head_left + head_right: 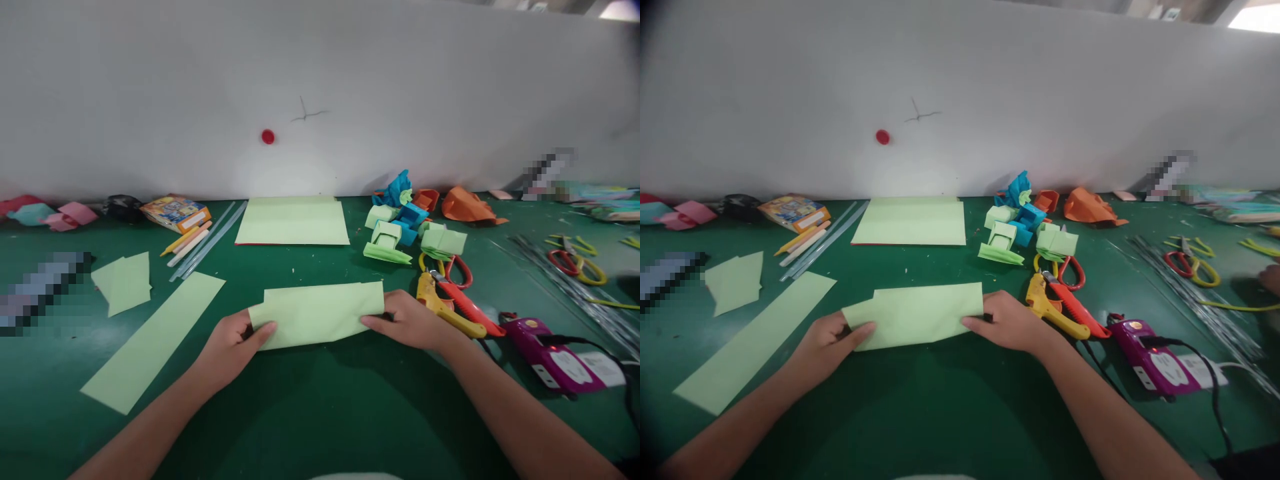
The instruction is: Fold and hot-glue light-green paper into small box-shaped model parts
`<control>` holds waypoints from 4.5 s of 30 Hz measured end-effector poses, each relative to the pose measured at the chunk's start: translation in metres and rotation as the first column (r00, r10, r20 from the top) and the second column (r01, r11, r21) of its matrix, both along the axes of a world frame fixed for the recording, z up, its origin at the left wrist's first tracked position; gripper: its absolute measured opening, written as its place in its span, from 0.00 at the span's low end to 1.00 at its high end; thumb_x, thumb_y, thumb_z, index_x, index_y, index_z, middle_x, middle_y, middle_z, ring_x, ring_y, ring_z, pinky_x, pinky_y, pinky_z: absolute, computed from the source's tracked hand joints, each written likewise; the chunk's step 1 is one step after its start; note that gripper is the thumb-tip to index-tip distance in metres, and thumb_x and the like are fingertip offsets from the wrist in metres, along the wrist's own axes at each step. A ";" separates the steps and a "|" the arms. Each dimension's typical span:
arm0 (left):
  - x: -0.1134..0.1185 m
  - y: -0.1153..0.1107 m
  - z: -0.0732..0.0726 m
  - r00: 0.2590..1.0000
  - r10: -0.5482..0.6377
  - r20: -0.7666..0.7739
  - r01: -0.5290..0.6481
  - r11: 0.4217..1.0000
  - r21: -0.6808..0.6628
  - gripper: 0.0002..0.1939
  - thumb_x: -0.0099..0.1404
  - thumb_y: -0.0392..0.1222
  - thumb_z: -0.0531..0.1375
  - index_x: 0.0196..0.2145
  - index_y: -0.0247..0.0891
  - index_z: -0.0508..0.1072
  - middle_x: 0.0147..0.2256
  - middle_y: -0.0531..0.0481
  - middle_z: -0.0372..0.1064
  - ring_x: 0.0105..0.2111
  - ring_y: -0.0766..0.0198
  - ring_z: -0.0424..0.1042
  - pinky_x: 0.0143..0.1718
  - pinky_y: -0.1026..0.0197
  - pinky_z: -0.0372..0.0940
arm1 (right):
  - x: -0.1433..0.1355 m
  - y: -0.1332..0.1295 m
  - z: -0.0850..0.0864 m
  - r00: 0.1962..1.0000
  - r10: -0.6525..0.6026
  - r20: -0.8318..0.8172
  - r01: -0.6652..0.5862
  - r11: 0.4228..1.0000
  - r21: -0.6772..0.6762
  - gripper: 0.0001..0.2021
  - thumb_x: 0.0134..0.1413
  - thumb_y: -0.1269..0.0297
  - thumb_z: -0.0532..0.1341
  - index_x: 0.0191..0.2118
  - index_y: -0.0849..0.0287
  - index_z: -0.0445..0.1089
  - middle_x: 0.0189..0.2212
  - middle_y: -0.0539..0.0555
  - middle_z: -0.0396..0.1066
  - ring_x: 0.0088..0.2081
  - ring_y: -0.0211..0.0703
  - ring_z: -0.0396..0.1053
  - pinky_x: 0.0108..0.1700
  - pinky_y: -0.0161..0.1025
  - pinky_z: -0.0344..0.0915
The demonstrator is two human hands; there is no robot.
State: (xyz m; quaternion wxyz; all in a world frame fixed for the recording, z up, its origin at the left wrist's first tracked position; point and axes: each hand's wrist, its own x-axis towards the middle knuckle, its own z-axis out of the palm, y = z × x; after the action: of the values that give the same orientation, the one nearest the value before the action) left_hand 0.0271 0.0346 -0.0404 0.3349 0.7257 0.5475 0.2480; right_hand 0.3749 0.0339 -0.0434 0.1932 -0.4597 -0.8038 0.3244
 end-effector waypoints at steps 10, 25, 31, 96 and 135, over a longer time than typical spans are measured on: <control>0.009 -0.013 -0.010 0.952 0.081 -0.297 0.163 0.685 0.710 0.28 0.68 0.40 0.62 0.64 0.47 0.65 0.64 0.35 0.56 0.61 0.39 0.64 0.58 0.37 0.65 | -0.003 0.005 -0.011 0.948 -0.200 -0.248 0.107 0.933 -0.344 0.21 0.57 0.58 0.68 0.55 0.55 0.74 0.47 0.54 0.79 0.45 0.51 0.77 0.44 0.45 0.74; -0.001 0.001 -0.012 0.934 -0.293 -0.203 0.332 0.922 0.199 0.14 0.70 0.47 0.59 0.48 0.44 0.80 0.45 0.45 0.81 0.38 0.54 0.81 0.38 0.58 0.77 | 0.014 -0.003 -0.004 0.932 -0.185 -0.312 0.022 0.887 -0.461 0.14 0.52 0.56 0.71 0.41 0.60 0.81 0.37 0.53 0.81 0.38 0.48 0.76 0.43 0.44 0.73; 0.003 -0.001 -0.013 0.984 -0.149 -0.101 0.159 0.982 0.098 0.30 0.69 0.50 0.61 0.66 0.42 0.65 0.52 0.42 0.78 0.46 0.50 0.81 0.37 0.58 0.77 | 0.007 -0.001 -0.009 0.891 -0.380 -0.248 0.246 0.864 -0.440 0.24 0.50 0.60 0.70 0.53 0.60 0.73 0.34 0.52 0.76 0.26 0.37 0.67 0.23 0.33 0.64; 0.007 -0.004 -0.016 0.650 -0.404 -0.643 0.670 0.703 0.237 0.36 0.75 0.63 0.50 0.74 0.50 0.47 0.74 0.46 0.43 0.72 0.46 0.48 0.72 0.44 0.44 | -0.019 -0.013 -0.016 0.906 -0.145 0.398 0.011 0.947 0.321 0.20 0.73 0.52 0.51 0.64 0.44 0.67 0.66 0.55 0.65 0.62 0.59 0.63 0.61 0.64 0.55; 0.008 -0.003 -0.014 0.660 -0.410 -0.629 0.652 0.729 0.209 0.31 0.75 0.60 0.51 0.72 0.58 0.51 0.74 0.49 0.42 0.73 0.43 0.44 0.70 0.39 0.49 | -0.022 -0.014 -0.019 0.890 -0.168 0.425 0.002 0.931 0.365 0.21 0.70 0.55 0.54 0.64 0.46 0.65 0.66 0.55 0.64 0.62 0.60 0.61 0.60 0.62 0.56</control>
State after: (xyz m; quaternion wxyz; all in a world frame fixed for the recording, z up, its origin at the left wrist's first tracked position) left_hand 0.0348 0.0312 -0.0545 0.0608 0.9485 0.3092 0.0310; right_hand 0.3527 0.0203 -0.0625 0.0965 -0.5149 -0.8503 0.0501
